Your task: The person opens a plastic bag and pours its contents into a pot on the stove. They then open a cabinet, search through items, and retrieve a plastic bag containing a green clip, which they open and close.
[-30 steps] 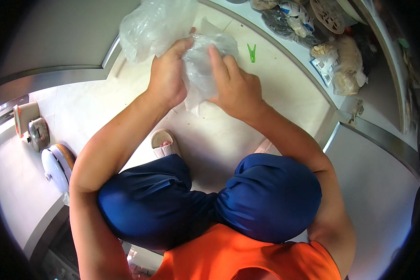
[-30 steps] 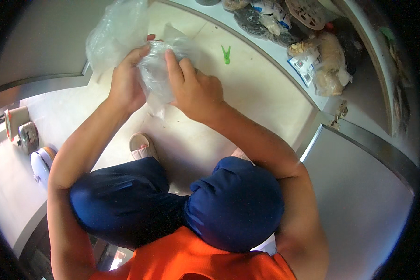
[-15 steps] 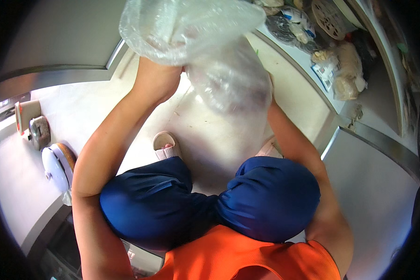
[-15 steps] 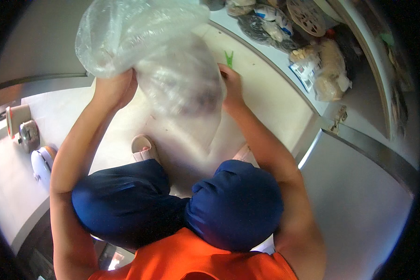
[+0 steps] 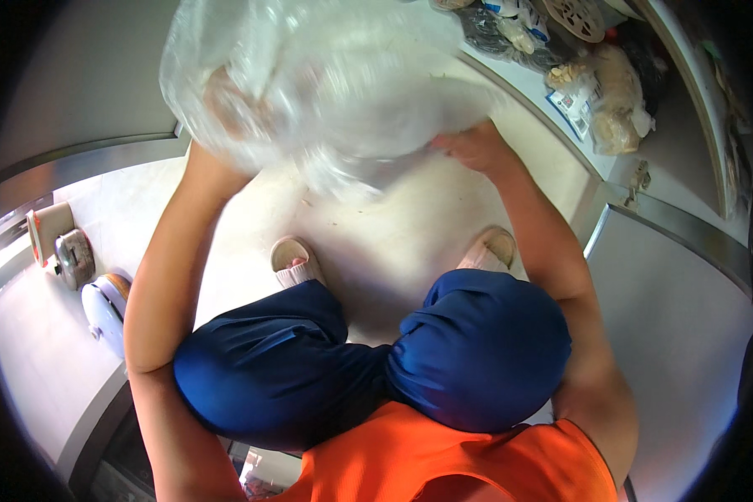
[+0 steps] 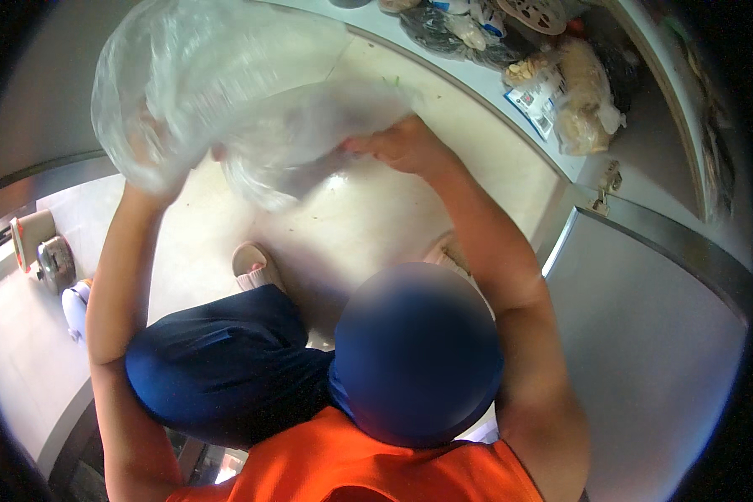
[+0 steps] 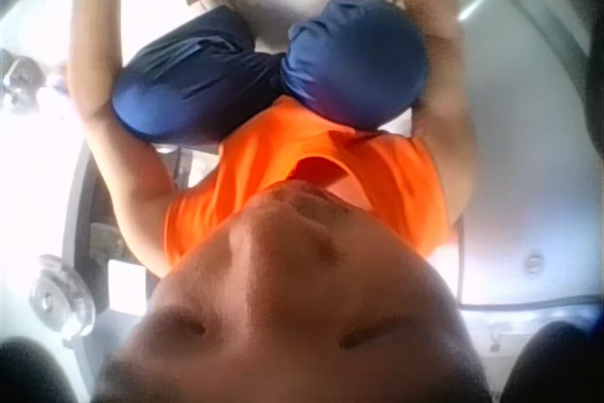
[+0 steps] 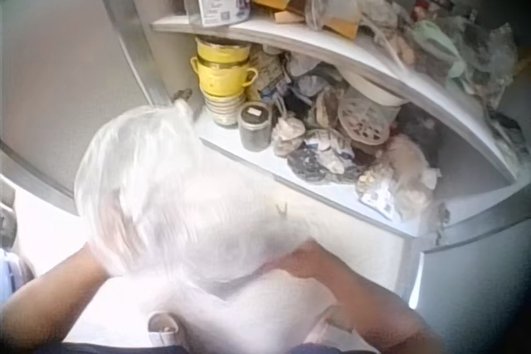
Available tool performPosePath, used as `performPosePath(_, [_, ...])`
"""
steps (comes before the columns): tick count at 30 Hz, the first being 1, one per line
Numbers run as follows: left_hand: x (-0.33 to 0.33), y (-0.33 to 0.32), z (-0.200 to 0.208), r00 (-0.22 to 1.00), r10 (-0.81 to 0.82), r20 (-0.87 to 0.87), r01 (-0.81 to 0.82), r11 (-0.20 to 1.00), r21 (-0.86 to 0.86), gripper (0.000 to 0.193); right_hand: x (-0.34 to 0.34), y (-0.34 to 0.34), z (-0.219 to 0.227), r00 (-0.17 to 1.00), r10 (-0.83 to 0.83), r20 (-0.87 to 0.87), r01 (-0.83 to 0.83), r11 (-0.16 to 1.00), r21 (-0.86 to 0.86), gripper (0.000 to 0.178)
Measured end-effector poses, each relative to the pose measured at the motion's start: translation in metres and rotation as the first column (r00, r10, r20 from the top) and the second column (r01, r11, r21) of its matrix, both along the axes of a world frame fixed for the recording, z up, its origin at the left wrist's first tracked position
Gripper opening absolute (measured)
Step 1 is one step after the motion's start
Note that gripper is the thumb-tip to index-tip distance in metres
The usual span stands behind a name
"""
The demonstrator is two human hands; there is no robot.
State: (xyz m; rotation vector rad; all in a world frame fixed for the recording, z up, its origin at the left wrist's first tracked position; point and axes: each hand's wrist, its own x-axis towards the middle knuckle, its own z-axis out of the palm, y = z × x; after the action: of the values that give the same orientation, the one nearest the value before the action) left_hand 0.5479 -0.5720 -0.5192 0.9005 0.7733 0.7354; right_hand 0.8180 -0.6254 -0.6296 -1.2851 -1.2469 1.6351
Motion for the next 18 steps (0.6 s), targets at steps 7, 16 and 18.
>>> performPosePath(7, [0.0, 0.001, -0.023, 0.982, -0.046, 0.182, 0.029, 0.995, 0.094, 0.029, -0.041, -0.036, -0.064, 0.828, -0.174, -0.534, -0.398, 0.489, -0.776, 0.052])
performPosePath(16, [0.013, -0.008, 0.0, 0.907, 0.338, 0.25, -0.235, 0.901, -0.365, 0.022, -0.061, -0.016, -0.023, 0.81, -0.551, 0.198, 0.028, 0.374, 0.927, 0.052])
performPosePath(18, [0.014, -0.013, 0.002, 0.904, 0.343, 0.256, -0.231, 0.894, -0.384, 0.02, -0.05, -0.001, -0.012, 0.793, -0.572, 0.211, 0.001, 0.347, 0.938, 0.055])
